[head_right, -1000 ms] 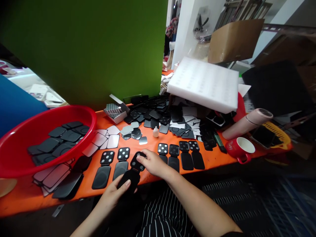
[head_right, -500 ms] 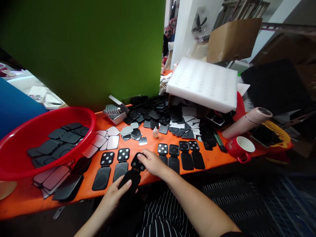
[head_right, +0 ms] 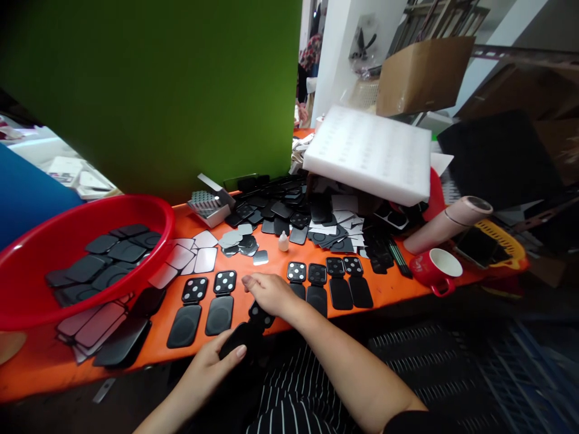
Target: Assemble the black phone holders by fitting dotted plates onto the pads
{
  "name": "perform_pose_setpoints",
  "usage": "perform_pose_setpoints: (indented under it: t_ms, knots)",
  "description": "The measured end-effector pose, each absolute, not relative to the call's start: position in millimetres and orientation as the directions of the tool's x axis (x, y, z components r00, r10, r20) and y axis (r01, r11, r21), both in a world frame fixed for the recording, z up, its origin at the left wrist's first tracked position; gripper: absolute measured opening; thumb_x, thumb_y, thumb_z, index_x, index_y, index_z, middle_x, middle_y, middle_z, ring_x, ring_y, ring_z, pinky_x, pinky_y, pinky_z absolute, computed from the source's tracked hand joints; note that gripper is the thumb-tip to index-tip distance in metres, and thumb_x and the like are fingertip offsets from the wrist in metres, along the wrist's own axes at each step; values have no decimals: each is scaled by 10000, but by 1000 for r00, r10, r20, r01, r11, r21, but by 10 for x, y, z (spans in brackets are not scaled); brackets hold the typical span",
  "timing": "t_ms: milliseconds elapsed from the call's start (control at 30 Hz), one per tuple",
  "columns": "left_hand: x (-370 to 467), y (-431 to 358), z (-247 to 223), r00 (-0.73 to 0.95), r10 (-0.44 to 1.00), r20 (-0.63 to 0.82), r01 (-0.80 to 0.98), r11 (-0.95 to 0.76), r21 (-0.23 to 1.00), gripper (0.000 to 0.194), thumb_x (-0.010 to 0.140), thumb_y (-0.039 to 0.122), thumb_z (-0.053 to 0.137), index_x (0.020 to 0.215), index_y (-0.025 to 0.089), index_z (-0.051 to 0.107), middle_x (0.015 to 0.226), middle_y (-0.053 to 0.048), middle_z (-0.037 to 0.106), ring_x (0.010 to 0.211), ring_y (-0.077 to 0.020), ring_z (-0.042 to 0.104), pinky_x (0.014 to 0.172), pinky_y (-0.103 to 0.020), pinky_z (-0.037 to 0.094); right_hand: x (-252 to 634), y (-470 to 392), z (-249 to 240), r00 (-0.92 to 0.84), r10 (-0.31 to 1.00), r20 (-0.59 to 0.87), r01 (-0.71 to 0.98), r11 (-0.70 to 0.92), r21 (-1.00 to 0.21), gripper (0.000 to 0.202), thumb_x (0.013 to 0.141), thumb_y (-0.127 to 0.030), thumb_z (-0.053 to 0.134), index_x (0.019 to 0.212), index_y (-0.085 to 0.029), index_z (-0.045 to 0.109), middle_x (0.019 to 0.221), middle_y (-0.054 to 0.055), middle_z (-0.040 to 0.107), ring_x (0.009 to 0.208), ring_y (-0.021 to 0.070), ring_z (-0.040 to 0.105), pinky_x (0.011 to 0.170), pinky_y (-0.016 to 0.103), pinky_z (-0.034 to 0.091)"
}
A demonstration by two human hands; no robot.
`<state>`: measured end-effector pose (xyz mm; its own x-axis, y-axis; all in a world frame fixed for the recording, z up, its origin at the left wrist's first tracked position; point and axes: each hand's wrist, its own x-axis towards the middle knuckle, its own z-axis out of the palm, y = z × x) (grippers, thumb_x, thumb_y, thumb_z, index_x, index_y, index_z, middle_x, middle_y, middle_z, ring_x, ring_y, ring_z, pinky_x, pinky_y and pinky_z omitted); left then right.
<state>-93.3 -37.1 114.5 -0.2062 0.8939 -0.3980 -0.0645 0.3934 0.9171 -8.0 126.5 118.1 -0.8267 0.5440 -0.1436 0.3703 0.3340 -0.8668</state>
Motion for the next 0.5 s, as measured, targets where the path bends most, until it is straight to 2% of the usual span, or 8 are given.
perform_pose_setpoints:
  t_ms: [133,233,333,500]
  knots:
    - [-950,-368,1212,-100,903,-417,-121,405,906,400,727,339,574,1097,188,570,1016,-70,657,967,-265,565,831,-346,440,-109,1224,1042,-844,495,-207,321,156,-934,550,828,-582,231,781,-174,596,600,-2,522,609,124,502,596,229,371]
    - [-949,-349,1253,-8,907,-421,-157,414,896,408,744,339,557,1125,193,548,1012,-73,657,922,-254,585,794,-339,457,-157,1141,942,-888,351,-297,291,-70,-954,614,811,-619,182,799,-160,590,466,-27,453,460,105,455,498,217,362]
    - [-950,-338,1277,-6,909,-416,-156,410,898,403,735,343,569,1106,187,563,1007,-71,659,910,-251,587,785,-330,457,-211,1054,865,-912,241,-332,273,-249,-929,643,814,-621,155,810,-146,588,439,-30,470,385,81,408,437,194,325]
    - [-966,-361,1230,-28,887,-462,-172,451,876,438,719,354,585,1117,175,551,932,-76,678,920,-266,580,743,-327,473,-266,968,757,-916,122,-382,292,-452,-843,651,825,-607,148,821,-128,589,434,-30,484,352,60,368,407,174,283]
